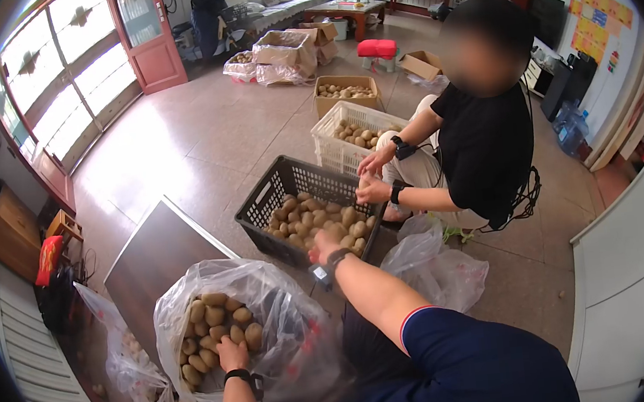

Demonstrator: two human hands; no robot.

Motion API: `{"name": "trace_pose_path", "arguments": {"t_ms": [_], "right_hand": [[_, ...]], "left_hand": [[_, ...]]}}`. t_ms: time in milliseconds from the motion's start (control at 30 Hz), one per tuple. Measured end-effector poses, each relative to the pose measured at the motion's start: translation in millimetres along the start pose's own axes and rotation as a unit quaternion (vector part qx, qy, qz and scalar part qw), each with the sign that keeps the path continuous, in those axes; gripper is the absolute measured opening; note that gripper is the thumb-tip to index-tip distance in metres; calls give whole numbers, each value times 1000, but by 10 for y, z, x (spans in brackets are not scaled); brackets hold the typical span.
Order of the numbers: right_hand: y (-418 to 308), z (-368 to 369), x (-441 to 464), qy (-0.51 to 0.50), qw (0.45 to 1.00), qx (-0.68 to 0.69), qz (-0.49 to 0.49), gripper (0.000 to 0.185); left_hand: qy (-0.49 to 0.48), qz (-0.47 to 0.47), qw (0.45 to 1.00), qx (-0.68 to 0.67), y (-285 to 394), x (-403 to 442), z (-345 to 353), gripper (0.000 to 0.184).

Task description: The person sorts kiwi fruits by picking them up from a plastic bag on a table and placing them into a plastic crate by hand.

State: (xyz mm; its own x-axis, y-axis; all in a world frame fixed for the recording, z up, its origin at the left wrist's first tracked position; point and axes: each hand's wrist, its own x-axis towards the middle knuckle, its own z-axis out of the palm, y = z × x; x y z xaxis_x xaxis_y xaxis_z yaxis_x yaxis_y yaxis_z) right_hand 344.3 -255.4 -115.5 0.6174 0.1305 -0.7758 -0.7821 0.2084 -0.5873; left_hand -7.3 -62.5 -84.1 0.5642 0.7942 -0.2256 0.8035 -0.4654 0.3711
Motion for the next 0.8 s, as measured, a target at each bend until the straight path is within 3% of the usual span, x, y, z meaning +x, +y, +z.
{"name": "trace_pose_path", "arguments": {"t_ms": [167, 467, 633, 733, 800], "right_hand": [[7, 25, -110, 28, 1000, 11, 1, 30], [114, 290, -795, -115, 968, -149, -163, 30], [217, 366, -982, -123, 941, -227, -221, 28], [314, 405, -1058, -118, 854, -337, -379, 37], [376, 364, -1203, -157, 827, -338, -420, 36]], "left_hand": [[-9, -13, 1000, 1, 21, -1, 2, 46], [-36, -1, 999, -11, -86, 116, 143, 43], [-26, 0, 988, -155, -260, 333, 265, 36], [-62, -40, 963, -257, 68, 115, -47, 35], [-57, -51, 956, -282, -7, 192, 24, 35]]}}
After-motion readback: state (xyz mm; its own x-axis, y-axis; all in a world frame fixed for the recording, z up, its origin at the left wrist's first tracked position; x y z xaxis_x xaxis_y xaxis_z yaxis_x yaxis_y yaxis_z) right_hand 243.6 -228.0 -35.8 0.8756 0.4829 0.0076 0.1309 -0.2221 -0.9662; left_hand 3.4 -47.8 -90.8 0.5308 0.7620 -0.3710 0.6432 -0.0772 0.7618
